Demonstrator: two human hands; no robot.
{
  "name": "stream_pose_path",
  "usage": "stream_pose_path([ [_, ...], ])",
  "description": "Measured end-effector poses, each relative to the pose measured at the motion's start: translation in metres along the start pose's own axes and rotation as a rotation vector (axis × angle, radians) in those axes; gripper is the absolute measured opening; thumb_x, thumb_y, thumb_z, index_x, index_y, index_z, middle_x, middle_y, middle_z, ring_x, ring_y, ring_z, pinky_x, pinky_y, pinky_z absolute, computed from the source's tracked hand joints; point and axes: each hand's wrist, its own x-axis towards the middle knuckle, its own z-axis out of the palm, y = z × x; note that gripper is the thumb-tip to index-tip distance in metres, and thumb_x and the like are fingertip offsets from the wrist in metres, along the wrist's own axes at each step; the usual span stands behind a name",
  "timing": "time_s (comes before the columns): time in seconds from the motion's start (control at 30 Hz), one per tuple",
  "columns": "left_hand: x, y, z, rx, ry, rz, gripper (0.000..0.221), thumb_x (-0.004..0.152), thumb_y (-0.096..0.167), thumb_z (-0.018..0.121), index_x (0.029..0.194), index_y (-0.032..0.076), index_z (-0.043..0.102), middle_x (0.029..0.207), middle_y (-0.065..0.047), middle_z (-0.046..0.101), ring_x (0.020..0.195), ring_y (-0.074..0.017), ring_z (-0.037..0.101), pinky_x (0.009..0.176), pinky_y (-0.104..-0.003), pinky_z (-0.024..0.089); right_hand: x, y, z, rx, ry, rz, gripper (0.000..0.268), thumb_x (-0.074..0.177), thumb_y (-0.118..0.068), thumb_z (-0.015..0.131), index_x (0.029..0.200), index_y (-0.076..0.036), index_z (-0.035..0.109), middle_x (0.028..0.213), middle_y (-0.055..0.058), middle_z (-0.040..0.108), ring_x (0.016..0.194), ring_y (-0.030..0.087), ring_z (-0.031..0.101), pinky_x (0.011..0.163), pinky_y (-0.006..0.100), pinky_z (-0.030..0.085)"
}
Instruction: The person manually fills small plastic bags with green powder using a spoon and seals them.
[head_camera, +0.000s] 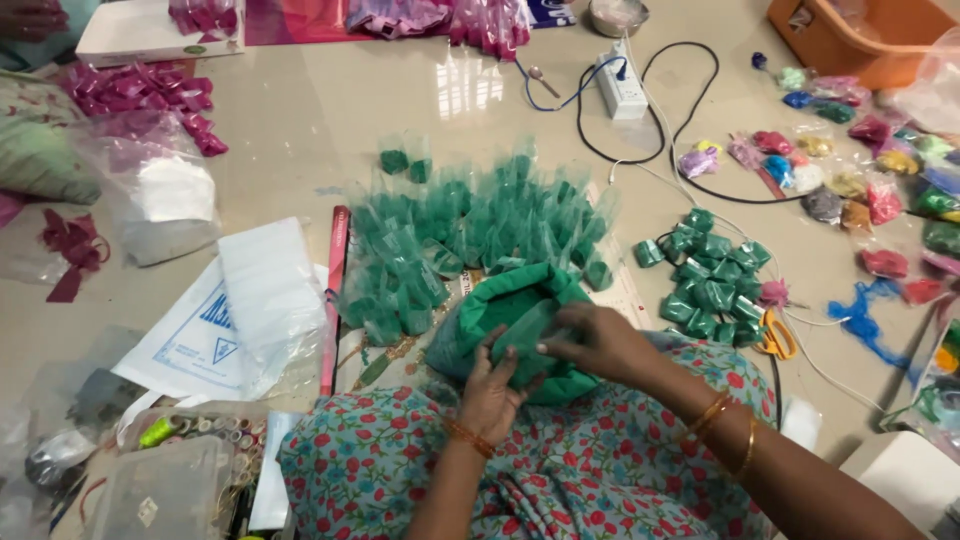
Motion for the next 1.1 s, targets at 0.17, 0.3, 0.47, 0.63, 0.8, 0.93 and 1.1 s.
stream_pose_path([
  [0.17, -0.006, -0.005, -0.004, -0.027, 0.045, -0.106, 0.076, 0.088, 0.054, 0.058, 0.152, 0.023, 0.031, 0.141, -0.008, 0.054, 0.122, -0.0286, 0.059, 0.092, -0.052, 0.058, 0.001, 0.031, -0.022, -0.033, 0.003, 0.062, 0.022, 0.09, -0.03, 0.068, 0.103, -0.013, 0.075, 0.075, 0.01, 0.076, 0.064, 0.025, 0.076, 0.062, 0.04, 0.058],
  [0.3, -0.025, 0.008, -0.06, 0.609, 0.337, -0.074, 0.074, 0.093, 0.047, 0.058, 0.155, 0.021, 0.027, 0.138, -0.01, 0.057, 0.111, -0.0253, 0.065, 0.091, -0.045, 0.06, 0.004, 0.049, -0.089, -0.352, 0.088, 0.157, 0.022, 0.086, -0.024, 0.068, 0.107, -0.022, 0.076, 0.092, 0.011, 0.076, 0.078, 0.035, 0.073, 0.067, 0.045, 0.057],
  [0.47, -0.079, 0.036, -0.146, 1.165, 0.629, 0.587, 0.068, 0.088, 0.017, 0.071, 0.146, 0.0, 0.041, 0.114, -0.015, 0.068, 0.079, -0.0212, 0.065, 0.068, -0.03, 0.055, 0.012, 0.075, -0.122, -0.601, 0.128, 0.349, 0.023, 0.09, -0.014, 0.06, 0.107, -0.02, 0.074, 0.096, 0.011, 0.075, 0.089, 0.036, 0.071, 0.072, 0.049, 0.056],
  [0.63, -0.116, 0.057, -0.204, 1.478, 0.743, 0.905, 0.073, 0.089, 0.025, 0.073, 0.15, -0.003, 0.043, 0.12, -0.016, 0.065, 0.102, -0.0251, 0.066, 0.094, -0.039, 0.052, 0.024, 0.153, -0.074, -0.59, 0.09, 0.4, 0.022, 0.092, -0.018, 0.062, 0.111, -0.019, 0.073, 0.101, 0.011, 0.075, 0.094, 0.034, 0.072, 0.076, 0.048, 0.056],
  [0.8, -0.123, 0.047, -0.204, 1.975, 0.956, 0.932, 0.066, 0.085, 0.034, 0.077, 0.141, 0.006, 0.054, 0.134, -0.014, 0.067, 0.134, -0.0402, 0.057, 0.12, -0.057, 0.039, 0.026, 0.234, -0.024, -0.464, -0.057, 0.473, 0.033, 0.089, -0.03, 0.072, 0.119, -0.016, 0.072, 0.112, 0.012, 0.074, 0.105, 0.034, 0.07, 0.084, 0.046, 0.056],
  [0.93, -0.126, 0.05, -0.187, 2.057, 1.07, 0.79, 0.064, 0.087, 0.042, 0.076, 0.141, 0.011, 0.059, 0.132, -0.01, 0.068, 0.137, -0.0329, 0.057, 0.121, -0.056, 0.038, 0.029, 0.242, -0.022, -0.354, -0.034, 0.469, 0.04, 0.088, -0.034, 0.074, 0.122, -0.014, 0.071, 0.113, 0.016, 0.073, 0.106, 0.036, 0.069, 0.088, 0.047, 0.055],
  [1.1, -0.13, 0.051, -0.173, 2.018, 1.05, 0.817, 0.054, 0.093, 0.044, 0.074, 0.136, 0.013, 0.061, 0.13, -0.009, 0.068, 0.136, -0.0303, 0.057, 0.117, -0.052, 0.039, 0.025, 0.239, -0.024, -0.406, 0.139, 0.452, 0.032, 0.092, -0.035, 0.067, 0.113, -0.012, 0.074, 0.107, 0.017, 0.074, 0.099, 0.039, 0.07, 0.082, 0.051, 0.055],
])
